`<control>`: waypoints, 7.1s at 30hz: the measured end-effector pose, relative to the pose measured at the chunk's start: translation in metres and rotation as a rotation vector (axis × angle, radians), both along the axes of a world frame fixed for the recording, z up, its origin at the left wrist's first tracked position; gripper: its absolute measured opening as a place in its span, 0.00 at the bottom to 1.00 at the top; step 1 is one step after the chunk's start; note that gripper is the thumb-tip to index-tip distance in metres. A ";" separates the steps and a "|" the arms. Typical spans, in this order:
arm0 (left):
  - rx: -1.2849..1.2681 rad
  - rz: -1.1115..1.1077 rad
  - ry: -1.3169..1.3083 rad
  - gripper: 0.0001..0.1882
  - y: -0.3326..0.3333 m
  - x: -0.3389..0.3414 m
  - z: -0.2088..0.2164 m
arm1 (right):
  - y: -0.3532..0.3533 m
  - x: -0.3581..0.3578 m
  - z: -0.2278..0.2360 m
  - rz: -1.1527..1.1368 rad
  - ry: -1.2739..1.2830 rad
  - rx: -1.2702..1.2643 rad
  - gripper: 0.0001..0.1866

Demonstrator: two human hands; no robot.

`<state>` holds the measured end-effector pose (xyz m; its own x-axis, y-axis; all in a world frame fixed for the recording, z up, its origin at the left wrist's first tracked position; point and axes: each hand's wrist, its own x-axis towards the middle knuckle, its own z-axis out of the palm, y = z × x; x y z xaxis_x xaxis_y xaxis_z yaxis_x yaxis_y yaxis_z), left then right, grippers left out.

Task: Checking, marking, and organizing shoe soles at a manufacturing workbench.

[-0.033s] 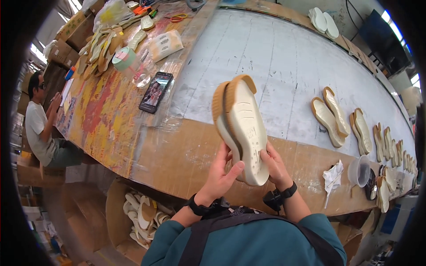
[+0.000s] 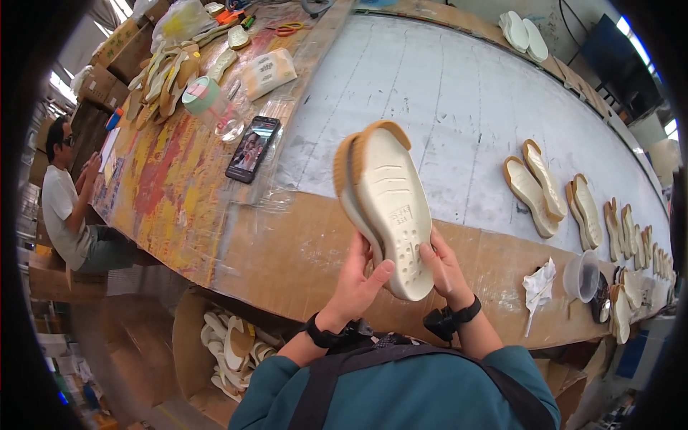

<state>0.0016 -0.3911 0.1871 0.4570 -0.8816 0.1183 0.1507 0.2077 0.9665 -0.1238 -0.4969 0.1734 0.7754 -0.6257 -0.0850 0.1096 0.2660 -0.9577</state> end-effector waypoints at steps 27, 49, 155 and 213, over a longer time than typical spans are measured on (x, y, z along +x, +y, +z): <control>-0.024 0.048 1.051 0.22 -0.015 0.007 0.011 | 0.036 0.020 0.056 -0.294 0.062 -0.621 0.54; 0.221 0.031 0.876 0.23 0.019 0.045 -0.019 | -0.026 -0.029 0.020 -0.281 0.094 -0.285 0.27; 0.302 -0.020 0.361 0.20 0.043 0.052 0.050 | 0.040 -0.011 0.028 0.182 -0.003 -0.209 0.34; 0.163 0.794 -0.041 0.05 0.137 0.090 -0.036 | 0.044 0.033 -0.001 0.251 0.226 0.223 0.16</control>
